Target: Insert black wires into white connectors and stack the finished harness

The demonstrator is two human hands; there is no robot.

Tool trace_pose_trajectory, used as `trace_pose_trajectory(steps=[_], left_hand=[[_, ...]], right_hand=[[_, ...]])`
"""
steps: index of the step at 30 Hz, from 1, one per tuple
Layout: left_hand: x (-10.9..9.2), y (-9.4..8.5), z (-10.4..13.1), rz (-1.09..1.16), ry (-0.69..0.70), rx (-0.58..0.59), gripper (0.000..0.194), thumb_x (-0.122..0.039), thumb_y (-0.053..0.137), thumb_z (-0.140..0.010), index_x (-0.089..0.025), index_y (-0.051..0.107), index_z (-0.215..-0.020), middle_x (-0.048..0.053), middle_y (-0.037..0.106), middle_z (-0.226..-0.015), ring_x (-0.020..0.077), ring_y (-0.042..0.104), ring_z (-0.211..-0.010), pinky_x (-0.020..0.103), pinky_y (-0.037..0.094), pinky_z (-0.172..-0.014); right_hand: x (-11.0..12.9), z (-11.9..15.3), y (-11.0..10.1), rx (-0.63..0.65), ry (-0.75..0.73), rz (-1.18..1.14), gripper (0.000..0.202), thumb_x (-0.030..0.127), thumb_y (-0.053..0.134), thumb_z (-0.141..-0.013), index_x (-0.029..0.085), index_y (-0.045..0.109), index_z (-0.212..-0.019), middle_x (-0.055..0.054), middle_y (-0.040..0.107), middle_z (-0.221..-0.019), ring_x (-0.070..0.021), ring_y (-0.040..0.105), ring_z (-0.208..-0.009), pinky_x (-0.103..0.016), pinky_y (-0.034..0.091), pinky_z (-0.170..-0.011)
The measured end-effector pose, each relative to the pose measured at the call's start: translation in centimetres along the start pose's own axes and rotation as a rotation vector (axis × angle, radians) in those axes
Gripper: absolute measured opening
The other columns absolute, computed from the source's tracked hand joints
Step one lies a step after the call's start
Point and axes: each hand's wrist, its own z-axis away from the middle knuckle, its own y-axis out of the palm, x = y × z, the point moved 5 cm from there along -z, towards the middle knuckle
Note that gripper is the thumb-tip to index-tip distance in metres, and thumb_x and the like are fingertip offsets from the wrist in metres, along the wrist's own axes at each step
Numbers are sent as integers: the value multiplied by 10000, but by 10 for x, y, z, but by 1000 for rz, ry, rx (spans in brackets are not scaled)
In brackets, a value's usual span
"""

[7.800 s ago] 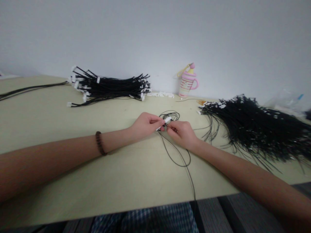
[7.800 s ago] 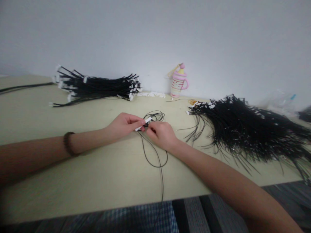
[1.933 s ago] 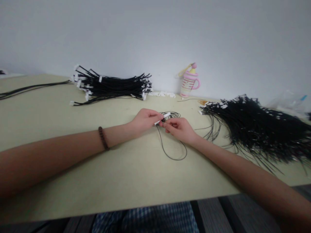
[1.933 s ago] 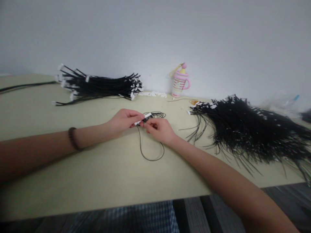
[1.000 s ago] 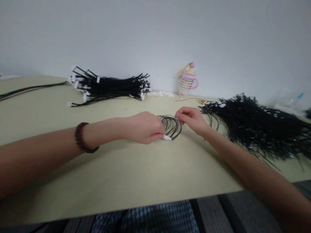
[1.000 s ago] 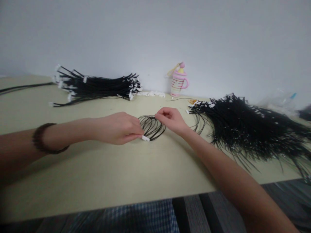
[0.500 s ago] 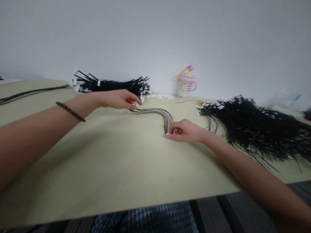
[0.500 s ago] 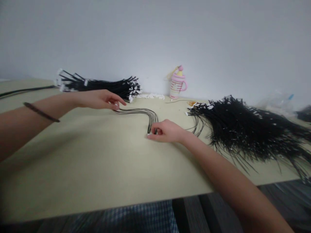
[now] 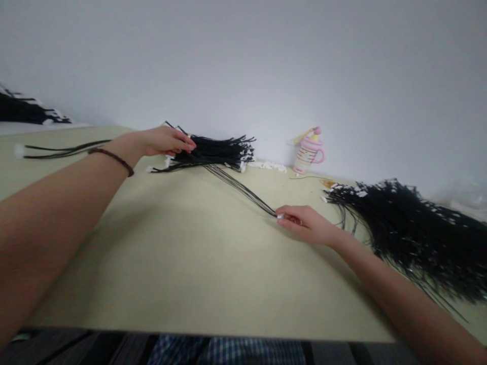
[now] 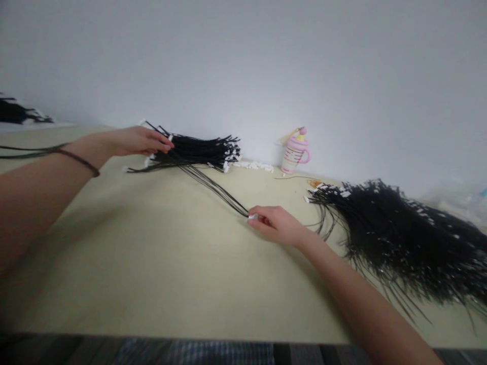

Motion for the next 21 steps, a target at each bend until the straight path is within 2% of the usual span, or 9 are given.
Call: trace_pose_trajectory(steps=[4,8,10,11,13,14,16,18,21], left_hand=[[-1,-9,4,-5,-15,11,223,-257,744,-577,-160,681,-768,34,639,-731,94,436,-582,228,292,-508],[-15,-37,2,137,66,-291,202,-205,724,-560,-140,667,-743,39,604,-664,90,431,-517,244,325,-513],[-18,-49,4,254,143,-440,275,-177,700,-589,-138,648,-856,30,587,-673,93,458,-540,252,367,-563],[-18,-52,5,303,177,-455,369,-166,698,-597,-149,620,-958,25,584,-698,100,485,-578,259,389,-604],[-15,-52,7,328,225,-357,620,-155,718,-593,-200,499,-1171,17,584,-794,125,533,-714,276,409,-705],[-12,-51,9,265,196,-274,747,-165,742,-579,-240,416,-1248,13,584,-862,137,534,-803,283,400,-758],[-9,-59,21,37,171,-274,832,-212,780,-548,-229,378,-1276,16,573,-1011,156,481,-970,269,340,-862],[-11,-70,40,-175,101,-268,824,-220,787,-542,-189,395,-1267,19,538,-1136,178,439,-1051,269,282,-921],[-23,-78,76,-246,-41,-82,491,-176,522,-814,-179,379,-1284,-23,557,-1064,166,509,-995,304,310,-884]], right_hand=[[9,-18,-1,65,25,254,276,354,358,-869,189,568,-799,-22,582,-666,-114,490,-583,-220,310,-550],[5,-72,-29,-33,177,537,214,277,416,-816,194,610,-848,-75,635,-745,-183,566,-679,-248,327,-562],[1,-106,-49,-175,299,610,273,257,364,-836,169,612,-906,-126,639,-835,-223,583,-770,-272,363,-605],[-1,-122,-56,-249,356,612,302,252,343,-845,159,594,-984,-146,634,-889,-242,582,-829,-285,380,-633],[-3,-148,-58,-293,395,542,440,258,389,-831,131,408,-1252,-171,613,-990,-262,573,-901,-304,404,-678],[-2,-158,-52,-251,389,501,559,285,428,-818,131,283,-1335,-174,605,-1018,-265,575,-903,-311,413,-687],[5,-165,-33,-123,326,441,672,321,486,-789,155,203,-1376,-158,595,-1066,-259,573,-922,-315,425,-715],[23,-156,-14,-7,196,417,571,337,521,-765,193,385,-1301,-118,573,-1136,-246,550,-981,-302,422,-762],[53,-122,-13,9,80,388,386,376,536,-760,196,592,-1097,-94,622,-1047,-236,574,-911,-304,426,-727]])
